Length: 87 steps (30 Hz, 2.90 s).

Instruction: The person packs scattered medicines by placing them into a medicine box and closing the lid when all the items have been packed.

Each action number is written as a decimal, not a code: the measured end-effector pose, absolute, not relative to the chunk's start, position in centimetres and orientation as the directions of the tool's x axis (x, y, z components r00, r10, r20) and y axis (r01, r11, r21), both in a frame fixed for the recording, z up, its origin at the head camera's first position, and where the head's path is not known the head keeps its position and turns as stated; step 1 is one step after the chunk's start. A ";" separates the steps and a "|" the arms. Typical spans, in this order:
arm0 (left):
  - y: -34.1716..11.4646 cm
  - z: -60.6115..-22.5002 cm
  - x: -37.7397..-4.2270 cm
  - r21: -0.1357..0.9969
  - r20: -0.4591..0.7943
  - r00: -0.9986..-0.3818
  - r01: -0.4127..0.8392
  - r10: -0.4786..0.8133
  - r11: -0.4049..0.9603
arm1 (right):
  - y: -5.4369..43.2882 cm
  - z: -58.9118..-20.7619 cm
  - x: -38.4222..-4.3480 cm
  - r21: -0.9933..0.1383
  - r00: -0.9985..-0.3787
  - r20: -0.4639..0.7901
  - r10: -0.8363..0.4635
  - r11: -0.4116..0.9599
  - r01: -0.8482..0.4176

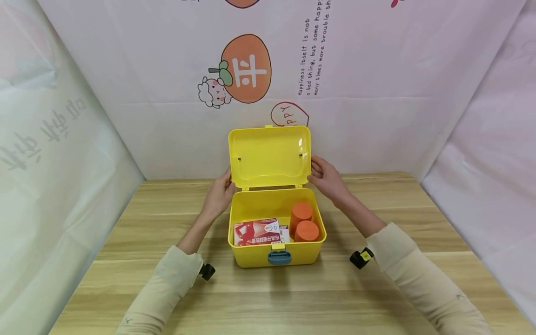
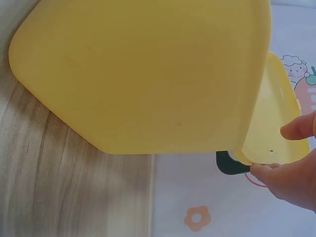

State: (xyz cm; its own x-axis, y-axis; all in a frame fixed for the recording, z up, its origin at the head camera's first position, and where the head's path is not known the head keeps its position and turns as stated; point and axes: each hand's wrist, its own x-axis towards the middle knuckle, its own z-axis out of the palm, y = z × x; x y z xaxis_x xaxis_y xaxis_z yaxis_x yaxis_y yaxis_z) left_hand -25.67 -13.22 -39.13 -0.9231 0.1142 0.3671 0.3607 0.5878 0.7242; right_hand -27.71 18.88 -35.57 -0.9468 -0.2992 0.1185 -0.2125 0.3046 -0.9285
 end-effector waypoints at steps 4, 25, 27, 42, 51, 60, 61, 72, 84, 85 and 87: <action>-13.2 -39.0 -25.4 0.718 0.381 -0.917 0.375 0.119 0.586 | 19.0 -35.6 -27.4 -0.920 -0.945 0.136 -0.299 0.314 -0.232; -13.0 -38.3 -23.4 0.755 0.362 -0.915 0.400 0.178 0.519 | 19.3 -35.6 -25.9 -0.926 -0.942 0.182 -0.280 0.272 -0.260; -13.1 -38.3 -23.3 0.761 0.366 -0.912 0.408 0.185 0.505 | 19.4 -35.6 -25.7 -0.924 -0.943 0.183 -0.278 0.279 -0.262; -13.3 -38.0 -22.8 0.800 0.341 -0.915 0.402 0.215 0.445 | 19.5 -35.6 -24.9 -0.867 -0.921 0.249 -0.300 0.354 -0.350; -13.4 -37.9 -22.3 0.786 0.339 -0.914 0.404 0.221 0.468 | 19.6 -35.6 -24.4 -0.853 -0.919 0.257 -0.299 0.377 -0.361; -13.5 -37.6 -21.7 0.716 0.393 -0.886 0.462 0.244 0.524 | 20.2 -35.7 -23.8 -0.802 -0.884 0.313 -0.347 0.402 -0.442; -13.5 -37.6 -21.7 0.716 0.391 -0.885 0.464 0.252 0.521 | 20.2 -35.8 -23.7 -0.802 -0.883 0.312 -0.349 0.402 -0.442; -13.7 -37.6 -21.4 0.713 0.383 -0.883 0.468 0.270 0.521 | 20.5 -36.4 -23.1 -0.807 -0.872 0.333 -0.359 0.369 -0.460; -14.3 -38.2 -21.0 0.791 0.379 -0.869 0.482 0.318 0.376 | 20.7 -37.0 -22.5 -0.790 -0.843 0.375 -0.384 0.344 -0.508; -14.3 -38.2 -21.0 0.797 0.378 -0.868 0.482 0.322 0.364 | 20.7 -37.0 -22.5 -0.793 -0.844 0.369 -0.389 0.343 -0.504; -14.3 -38.2 -20.9 0.808 0.373 -0.870 0.475 0.322 0.348 | 20.8 -37.0 -22.3 -0.794 -0.848 0.352 -0.397 0.352 -0.495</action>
State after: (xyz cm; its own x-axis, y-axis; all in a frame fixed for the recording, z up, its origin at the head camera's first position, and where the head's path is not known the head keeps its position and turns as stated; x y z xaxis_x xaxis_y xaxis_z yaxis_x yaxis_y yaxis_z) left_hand -20.86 -14.34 -38.23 -0.8702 0.3225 0.3726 0.4750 0.3479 0.8083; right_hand -22.31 20.79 -37.01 -0.8476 -0.3972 0.3518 -0.4948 0.3524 -0.7943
